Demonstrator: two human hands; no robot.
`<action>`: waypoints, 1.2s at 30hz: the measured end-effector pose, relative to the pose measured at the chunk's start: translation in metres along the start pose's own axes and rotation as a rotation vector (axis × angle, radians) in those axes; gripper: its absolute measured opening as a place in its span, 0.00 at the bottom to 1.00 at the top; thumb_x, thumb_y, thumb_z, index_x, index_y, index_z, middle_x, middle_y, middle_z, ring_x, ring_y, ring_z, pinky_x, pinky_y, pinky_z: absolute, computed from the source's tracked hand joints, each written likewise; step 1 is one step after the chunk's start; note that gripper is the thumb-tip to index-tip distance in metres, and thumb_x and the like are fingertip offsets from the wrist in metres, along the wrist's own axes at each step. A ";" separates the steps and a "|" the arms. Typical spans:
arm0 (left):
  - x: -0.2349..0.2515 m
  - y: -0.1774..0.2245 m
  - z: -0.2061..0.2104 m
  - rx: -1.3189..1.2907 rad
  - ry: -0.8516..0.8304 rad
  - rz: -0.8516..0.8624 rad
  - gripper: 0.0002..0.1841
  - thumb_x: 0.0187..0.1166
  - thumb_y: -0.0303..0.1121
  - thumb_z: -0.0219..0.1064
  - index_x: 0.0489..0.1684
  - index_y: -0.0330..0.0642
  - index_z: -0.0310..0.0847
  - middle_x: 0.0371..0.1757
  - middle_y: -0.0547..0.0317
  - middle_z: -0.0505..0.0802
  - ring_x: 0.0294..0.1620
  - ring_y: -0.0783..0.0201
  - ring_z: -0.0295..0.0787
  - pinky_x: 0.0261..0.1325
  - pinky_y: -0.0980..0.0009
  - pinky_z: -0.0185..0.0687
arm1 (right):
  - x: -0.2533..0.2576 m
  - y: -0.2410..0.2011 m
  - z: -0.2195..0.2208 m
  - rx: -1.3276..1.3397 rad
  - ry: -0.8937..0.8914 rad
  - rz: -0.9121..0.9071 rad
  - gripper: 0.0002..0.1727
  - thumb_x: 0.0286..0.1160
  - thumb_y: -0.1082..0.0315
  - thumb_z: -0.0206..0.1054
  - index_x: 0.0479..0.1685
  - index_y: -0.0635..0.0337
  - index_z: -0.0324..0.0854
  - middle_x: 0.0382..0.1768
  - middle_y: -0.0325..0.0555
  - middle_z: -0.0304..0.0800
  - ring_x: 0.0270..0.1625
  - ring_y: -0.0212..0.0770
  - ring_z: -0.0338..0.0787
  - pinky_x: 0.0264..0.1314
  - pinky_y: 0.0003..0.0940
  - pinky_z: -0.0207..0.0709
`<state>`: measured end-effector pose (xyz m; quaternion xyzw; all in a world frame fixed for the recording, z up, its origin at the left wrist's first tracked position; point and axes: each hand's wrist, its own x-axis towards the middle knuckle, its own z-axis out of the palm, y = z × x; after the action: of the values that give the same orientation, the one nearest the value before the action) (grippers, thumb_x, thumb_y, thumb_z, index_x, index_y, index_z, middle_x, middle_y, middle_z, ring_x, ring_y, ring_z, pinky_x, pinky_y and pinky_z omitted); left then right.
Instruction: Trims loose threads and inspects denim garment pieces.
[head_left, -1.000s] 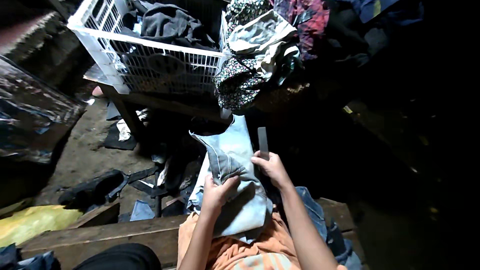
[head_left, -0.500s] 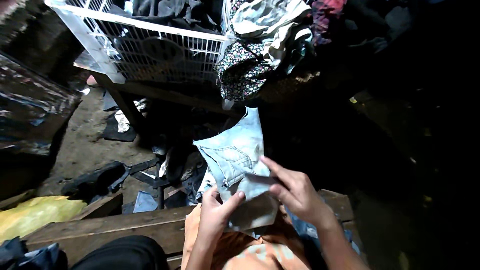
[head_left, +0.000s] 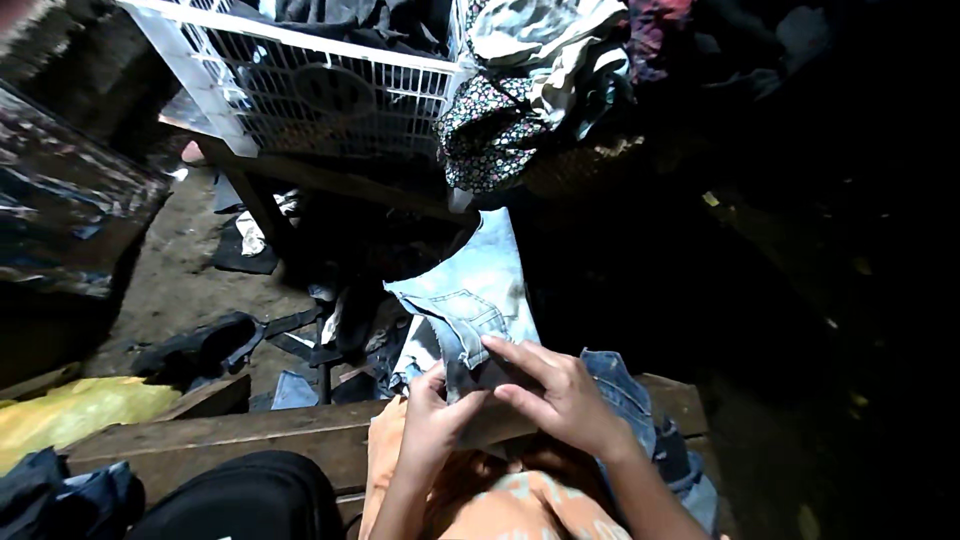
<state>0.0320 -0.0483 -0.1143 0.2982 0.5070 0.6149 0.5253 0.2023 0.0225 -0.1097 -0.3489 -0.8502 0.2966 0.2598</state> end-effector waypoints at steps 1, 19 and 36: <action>-0.001 -0.001 0.000 -0.006 0.003 -0.011 0.16 0.57 0.14 0.73 0.42 0.40 0.90 0.39 0.73 0.97 0.42 0.81 0.93 0.52 0.79 0.90 | -0.002 0.000 0.003 0.002 0.013 0.007 0.28 0.84 0.44 0.58 0.73 0.48 0.85 0.34 0.46 0.89 0.30 0.38 0.87 0.30 0.33 0.80; 0.005 -0.014 0.008 0.103 0.105 -0.075 0.10 0.63 0.18 0.65 0.36 0.40 0.87 0.33 0.73 0.93 0.37 0.83 0.90 0.46 0.79 0.88 | -0.017 -0.006 0.020 0.116 0.081 0.251 0.26 0.83 0.45 0.60 0.72 0.46 0.86 0.43 0.44 0.94 0.36 0.36 0.92 0.35 0.38 0.85; 0.001 -0.023 0.007 0.283 0.111 -0.019 0.05 0.69 0.27 0.67 0.35 0.33 0.86 0.35 0.66 0.90 0.40 0.84 0.86 0.50 0.83 0.82 | -0.007 -0.005 0.016 0.855 0.027 0.372 0.20 0.85 0.68 0.59 0.68 0.70 0.82 0.61 0.37 0.90 0.44 0.11 0.81 0.49 0.11 0.74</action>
<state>0.0457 -0.0468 -0.1338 0.3301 0.6198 0.5478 0.4548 0.1944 0.0089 -0.1185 -0.3607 -0.5714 0.6573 0.3337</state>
